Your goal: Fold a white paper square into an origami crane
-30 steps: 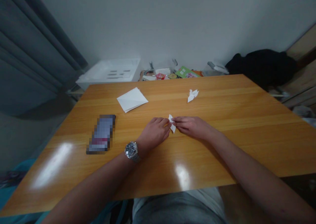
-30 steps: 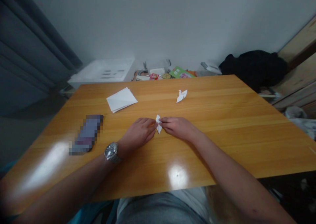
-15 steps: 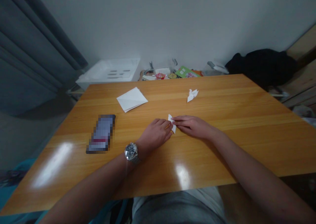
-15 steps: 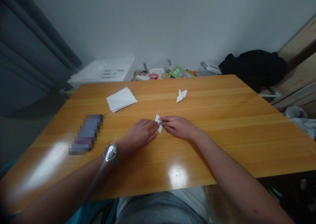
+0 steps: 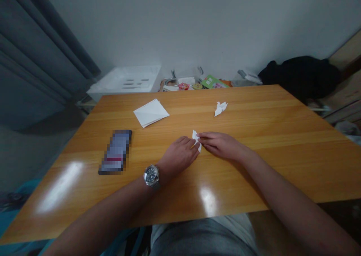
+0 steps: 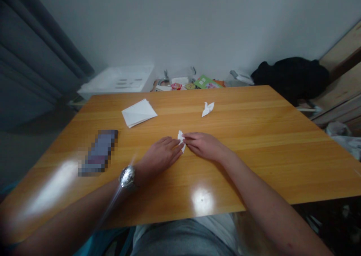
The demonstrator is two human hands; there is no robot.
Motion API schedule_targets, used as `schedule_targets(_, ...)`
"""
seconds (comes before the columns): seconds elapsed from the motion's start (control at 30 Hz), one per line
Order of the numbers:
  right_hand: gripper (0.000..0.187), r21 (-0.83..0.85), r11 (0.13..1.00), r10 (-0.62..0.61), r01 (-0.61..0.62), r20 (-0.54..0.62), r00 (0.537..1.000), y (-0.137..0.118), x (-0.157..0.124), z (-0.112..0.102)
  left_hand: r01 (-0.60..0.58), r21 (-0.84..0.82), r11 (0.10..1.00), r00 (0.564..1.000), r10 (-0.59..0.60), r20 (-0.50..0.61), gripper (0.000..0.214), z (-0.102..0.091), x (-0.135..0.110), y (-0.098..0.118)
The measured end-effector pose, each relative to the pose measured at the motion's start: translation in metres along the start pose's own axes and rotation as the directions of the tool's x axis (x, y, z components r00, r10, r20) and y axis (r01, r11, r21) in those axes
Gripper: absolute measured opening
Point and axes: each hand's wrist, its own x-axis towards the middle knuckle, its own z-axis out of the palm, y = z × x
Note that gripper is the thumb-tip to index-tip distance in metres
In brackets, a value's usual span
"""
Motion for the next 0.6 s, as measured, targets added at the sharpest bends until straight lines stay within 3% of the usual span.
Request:
schedule_targets(0.37, 0.031, -0.041, 0.999, -0.019, 0.020, 0.026, 0.999, 0.0015, 0.0004, 0.0010, 0.016, 0.044, 0.999, 1.000, -0.017, 0.015, 0.034, -0.0007, -0.0012, 0.0032)
schedule_targets(0.6, 0.031, -0.054, 0.998, -0.022, 0.023, 0.014, 1.000, 0.0042, -0.0007, 0.0008, 0.084, -0.011, 0.996, 0.996, -0.084, 0.000, 0.033, 0.0001, -0.0019, 0.0027)
